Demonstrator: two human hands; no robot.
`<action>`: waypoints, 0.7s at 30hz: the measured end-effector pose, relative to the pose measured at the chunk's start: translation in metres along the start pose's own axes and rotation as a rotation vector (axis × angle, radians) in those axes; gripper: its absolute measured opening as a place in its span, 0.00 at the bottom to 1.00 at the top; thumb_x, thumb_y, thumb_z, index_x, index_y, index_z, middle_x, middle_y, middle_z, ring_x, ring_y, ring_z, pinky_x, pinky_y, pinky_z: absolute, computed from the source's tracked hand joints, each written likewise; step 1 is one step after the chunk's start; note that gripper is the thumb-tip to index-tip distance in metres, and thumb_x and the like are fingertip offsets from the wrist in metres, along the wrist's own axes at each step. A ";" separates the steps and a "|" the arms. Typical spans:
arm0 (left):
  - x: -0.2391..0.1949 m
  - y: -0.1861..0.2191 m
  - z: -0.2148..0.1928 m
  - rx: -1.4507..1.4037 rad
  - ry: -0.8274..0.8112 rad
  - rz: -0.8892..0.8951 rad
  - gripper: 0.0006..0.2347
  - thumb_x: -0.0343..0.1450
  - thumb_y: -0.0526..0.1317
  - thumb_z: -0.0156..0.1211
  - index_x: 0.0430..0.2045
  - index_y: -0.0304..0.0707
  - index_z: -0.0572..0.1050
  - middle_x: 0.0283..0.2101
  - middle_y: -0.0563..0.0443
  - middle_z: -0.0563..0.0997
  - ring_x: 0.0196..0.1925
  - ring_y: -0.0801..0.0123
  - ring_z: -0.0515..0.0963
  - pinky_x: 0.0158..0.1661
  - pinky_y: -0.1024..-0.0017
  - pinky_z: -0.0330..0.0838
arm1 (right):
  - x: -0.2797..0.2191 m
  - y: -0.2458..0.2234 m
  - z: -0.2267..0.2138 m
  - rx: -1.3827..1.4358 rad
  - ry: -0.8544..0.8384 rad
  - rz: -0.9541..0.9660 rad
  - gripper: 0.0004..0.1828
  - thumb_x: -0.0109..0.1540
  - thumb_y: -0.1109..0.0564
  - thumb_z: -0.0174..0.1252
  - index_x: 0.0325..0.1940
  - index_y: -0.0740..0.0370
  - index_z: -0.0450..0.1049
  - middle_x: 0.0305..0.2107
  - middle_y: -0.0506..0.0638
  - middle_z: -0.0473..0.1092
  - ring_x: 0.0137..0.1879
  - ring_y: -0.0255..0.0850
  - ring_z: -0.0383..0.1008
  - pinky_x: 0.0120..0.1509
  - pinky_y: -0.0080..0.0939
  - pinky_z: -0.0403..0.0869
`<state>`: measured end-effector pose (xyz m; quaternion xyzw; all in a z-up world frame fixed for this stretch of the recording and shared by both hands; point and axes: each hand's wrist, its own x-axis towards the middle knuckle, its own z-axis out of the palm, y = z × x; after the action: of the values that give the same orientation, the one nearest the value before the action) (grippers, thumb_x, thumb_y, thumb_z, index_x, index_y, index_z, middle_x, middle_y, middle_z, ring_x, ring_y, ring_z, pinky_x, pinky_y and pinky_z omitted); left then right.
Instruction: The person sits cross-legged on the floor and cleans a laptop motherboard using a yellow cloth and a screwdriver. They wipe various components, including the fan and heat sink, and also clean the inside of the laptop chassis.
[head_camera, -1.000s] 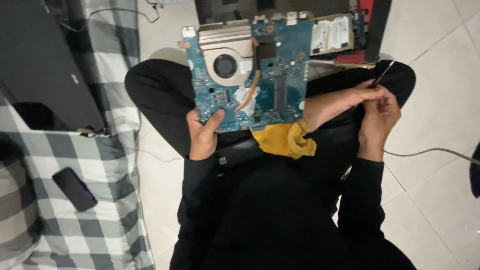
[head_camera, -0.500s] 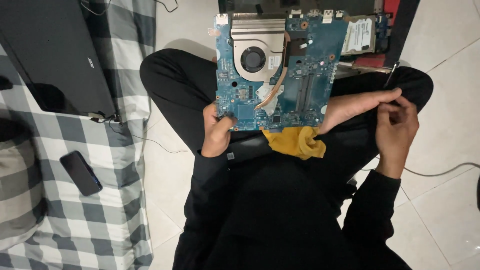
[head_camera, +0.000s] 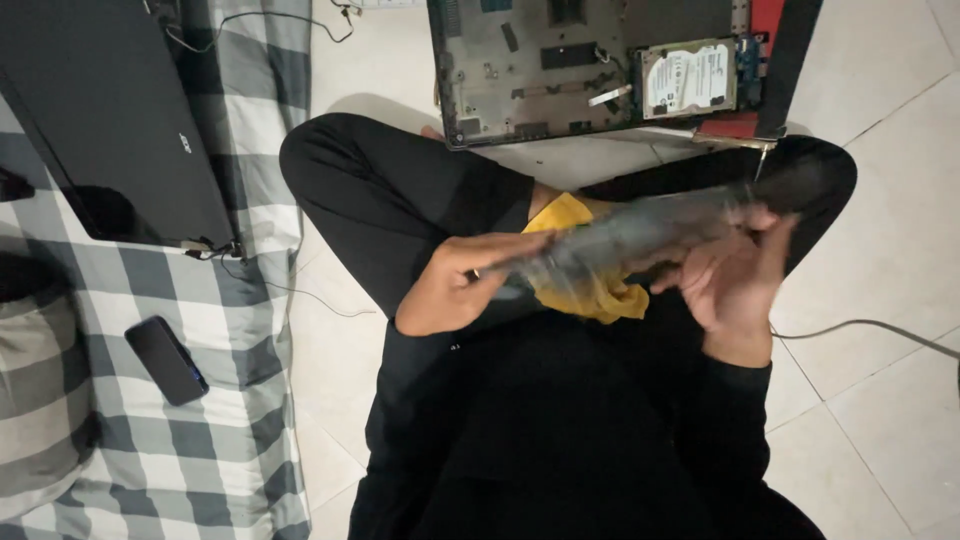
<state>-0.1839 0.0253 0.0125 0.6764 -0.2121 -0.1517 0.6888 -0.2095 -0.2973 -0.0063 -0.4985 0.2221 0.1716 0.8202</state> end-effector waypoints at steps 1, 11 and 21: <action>-0.001 -0.004 -0.001 -0.016 -0.064 0.098 0.15 0.81 0.43 0.46 0.57 0.35 0.74 0.63 0.40 0.76 0.69 0.49 0.76 0.70 0.56 0.73 | 0.001 0.003 -0.005 0.468 -0.065 -0.098 0.35 0.62 0.30 0.42 0.53 0.64 0.65 0.45 0.57 0.67 0.43 0.44 0.72 0.49 0.38 0.71; 0.003 0.013 -0.003 0.306 -0.121 0.265 0.18 0.79 0.25 0.58 0.46 0.62 0.83 0.68 0.52 0.72 0.76 0.46 0.65 0.74 0.41 0.60 | -0.027 -0.022 0.035 1.166 -0.220 -0.049 0.15 0.61 0.60 0.59 0.51 0.54 0.69 0.45 0.39 0.69 0.53 0.36 0.71 0.71 0.38 0.65; 0.010 0.000 0.010 0.299 0.494 0.119 0.13 0.81 0.35 0.58 0.61 0.42 0.73 0.73 0.41 0.64 0.74 0.49 0.70 0.75 0.52 0.69 | -0.014 0.012 -0.001 0.569 -0.244 -0.365 0.14 0.63 0.53 0.51 0.40 0.31 0.78 0.64 0.28 0.61 0.75 0.19 0.55 0.87 0.34 0.46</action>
<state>-0.1801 0.0110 0.0133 0.7732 -0.0975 0.0912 0.6200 -0.2276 -0.2931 -0.0081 -0.2574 0.0689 0.0118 0.9638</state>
